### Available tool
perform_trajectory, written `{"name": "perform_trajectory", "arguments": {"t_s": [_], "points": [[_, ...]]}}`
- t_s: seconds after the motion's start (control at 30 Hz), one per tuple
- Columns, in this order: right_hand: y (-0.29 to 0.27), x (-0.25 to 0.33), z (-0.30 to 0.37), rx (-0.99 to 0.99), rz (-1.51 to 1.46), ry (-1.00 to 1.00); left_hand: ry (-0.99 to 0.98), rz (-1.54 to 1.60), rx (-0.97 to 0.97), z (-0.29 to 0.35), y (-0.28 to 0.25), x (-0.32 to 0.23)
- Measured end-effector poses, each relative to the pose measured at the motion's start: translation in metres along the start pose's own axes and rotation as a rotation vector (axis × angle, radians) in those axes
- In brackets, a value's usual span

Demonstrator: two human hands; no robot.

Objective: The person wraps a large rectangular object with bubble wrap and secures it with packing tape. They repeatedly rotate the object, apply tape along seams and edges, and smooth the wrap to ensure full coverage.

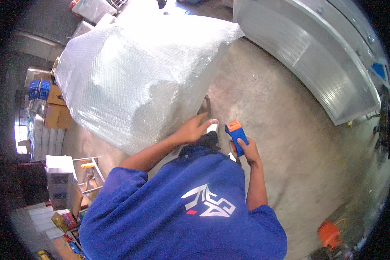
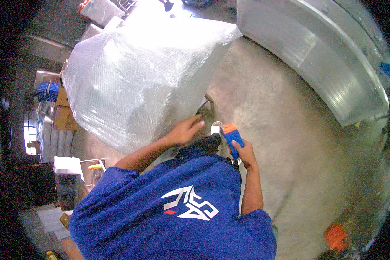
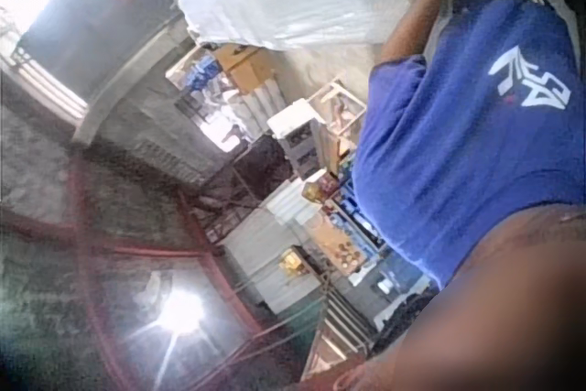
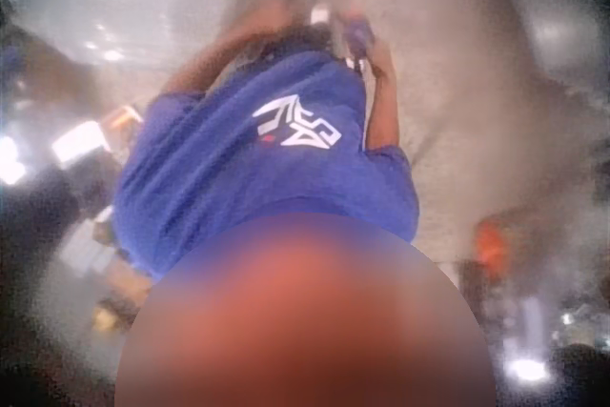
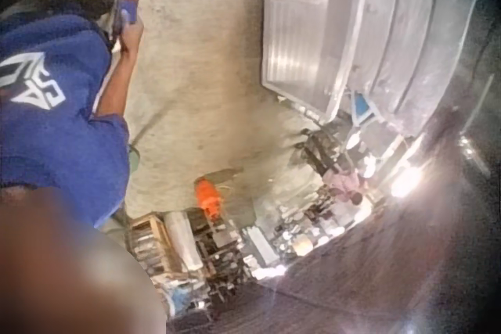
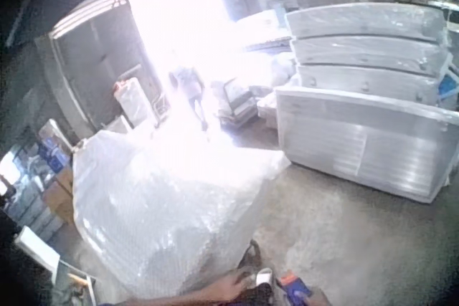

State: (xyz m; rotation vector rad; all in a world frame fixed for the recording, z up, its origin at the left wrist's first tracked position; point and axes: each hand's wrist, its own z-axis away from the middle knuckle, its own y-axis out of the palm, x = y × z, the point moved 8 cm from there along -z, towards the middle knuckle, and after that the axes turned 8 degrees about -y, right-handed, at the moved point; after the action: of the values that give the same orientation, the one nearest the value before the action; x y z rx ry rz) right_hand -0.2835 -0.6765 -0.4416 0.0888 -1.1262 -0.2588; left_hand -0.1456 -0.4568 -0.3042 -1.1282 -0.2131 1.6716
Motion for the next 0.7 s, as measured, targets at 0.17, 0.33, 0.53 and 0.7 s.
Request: {"name": "perform_trajectory", "arguments": {"t_s": [0.17, 0.33, 0.53, 0.7], "points": [[0.065, 0.106, 0.011, 0.274, 0.118, -0.335, -0.18, 0.872, 0.136, 0.012, -0.003, 0.002], [0.11, 0.161, 0.01, 0.368, 0.229, -0.455, -0.026, 0.623, -0.156, 0.037, -0.069, -0.003], [0.135, 0.191, -0.028, 0.407, 0.456, -0.607, -0.006, 0.363, -0.667, 0.067, -0.171, -0.01], [0.144, 0.176, -0.082, 0.32, 0.551, -0.601, 0.161, -0.668, -1.238, 0.098, -0.223, -0.024]]}}
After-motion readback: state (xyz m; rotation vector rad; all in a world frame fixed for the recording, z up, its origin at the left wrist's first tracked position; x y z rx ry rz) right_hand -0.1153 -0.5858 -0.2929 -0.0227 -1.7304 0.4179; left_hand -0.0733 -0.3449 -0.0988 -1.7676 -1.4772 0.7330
